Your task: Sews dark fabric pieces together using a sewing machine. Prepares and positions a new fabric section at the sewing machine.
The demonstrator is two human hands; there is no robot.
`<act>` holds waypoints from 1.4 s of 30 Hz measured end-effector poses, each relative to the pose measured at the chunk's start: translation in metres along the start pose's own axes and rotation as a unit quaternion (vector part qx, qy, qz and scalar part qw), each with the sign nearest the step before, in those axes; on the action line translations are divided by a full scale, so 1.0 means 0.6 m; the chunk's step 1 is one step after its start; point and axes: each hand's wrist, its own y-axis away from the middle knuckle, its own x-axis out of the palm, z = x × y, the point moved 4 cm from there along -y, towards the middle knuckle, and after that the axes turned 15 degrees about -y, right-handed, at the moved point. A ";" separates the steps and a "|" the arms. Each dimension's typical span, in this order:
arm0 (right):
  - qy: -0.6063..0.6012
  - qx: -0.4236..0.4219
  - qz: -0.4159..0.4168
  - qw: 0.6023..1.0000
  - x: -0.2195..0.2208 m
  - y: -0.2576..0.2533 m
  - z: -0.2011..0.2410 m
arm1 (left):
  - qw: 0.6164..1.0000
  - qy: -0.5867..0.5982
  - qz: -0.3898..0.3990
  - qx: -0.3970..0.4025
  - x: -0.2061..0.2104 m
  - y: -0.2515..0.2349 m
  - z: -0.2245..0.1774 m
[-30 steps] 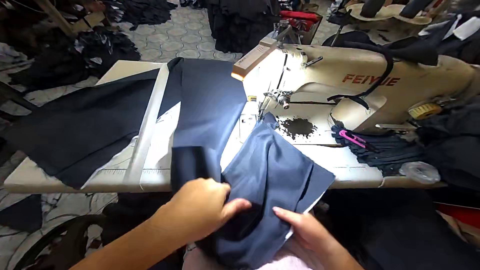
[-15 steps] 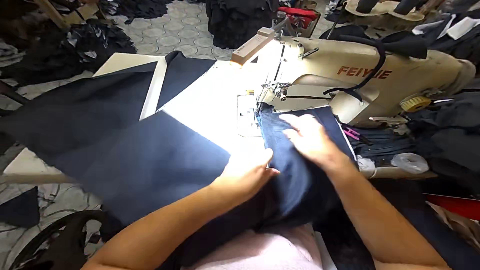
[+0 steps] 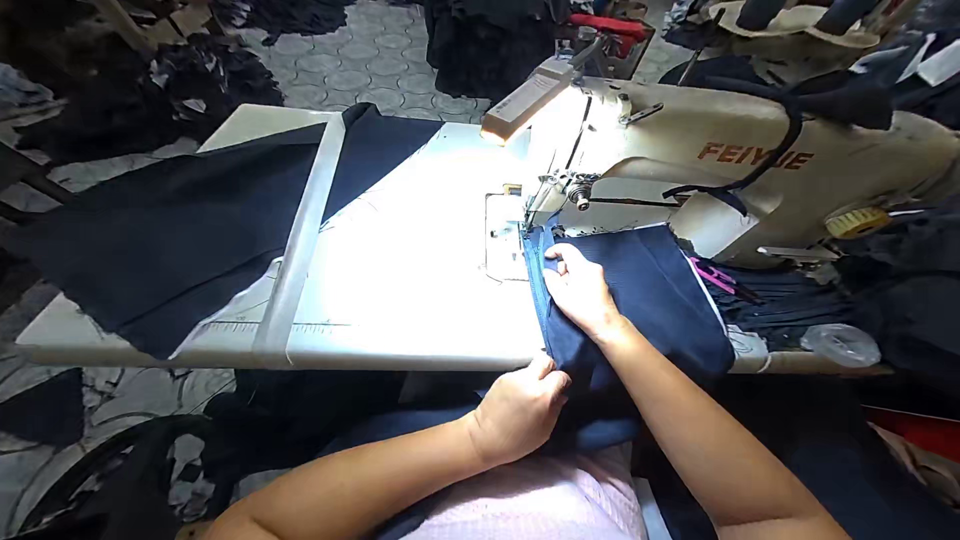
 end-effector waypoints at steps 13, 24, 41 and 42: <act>0.023 0.054 0.101 0.993 0.012 -0.021 0.014 | 0.981 0.163 0.104 0.005 0.006 0.004 0.037; -0.020 0.036 0.067 0.997 -0.005 -0.008 0.019 | 0.905 0.051 0.420 0.045 -0.065 0.002 0.036; -0.190 -0.121 0.154 0.962 0.088 0.047 0.108 | 0.902 -0.324 -0.011 -0.286 -0.311 -0.122 0.395; -0.185 -0.103 0.165 0.963 0.096 0.035 0.110 | 0.916 -0.315 -0.091 -0.232 -0.315 -0.123 0.355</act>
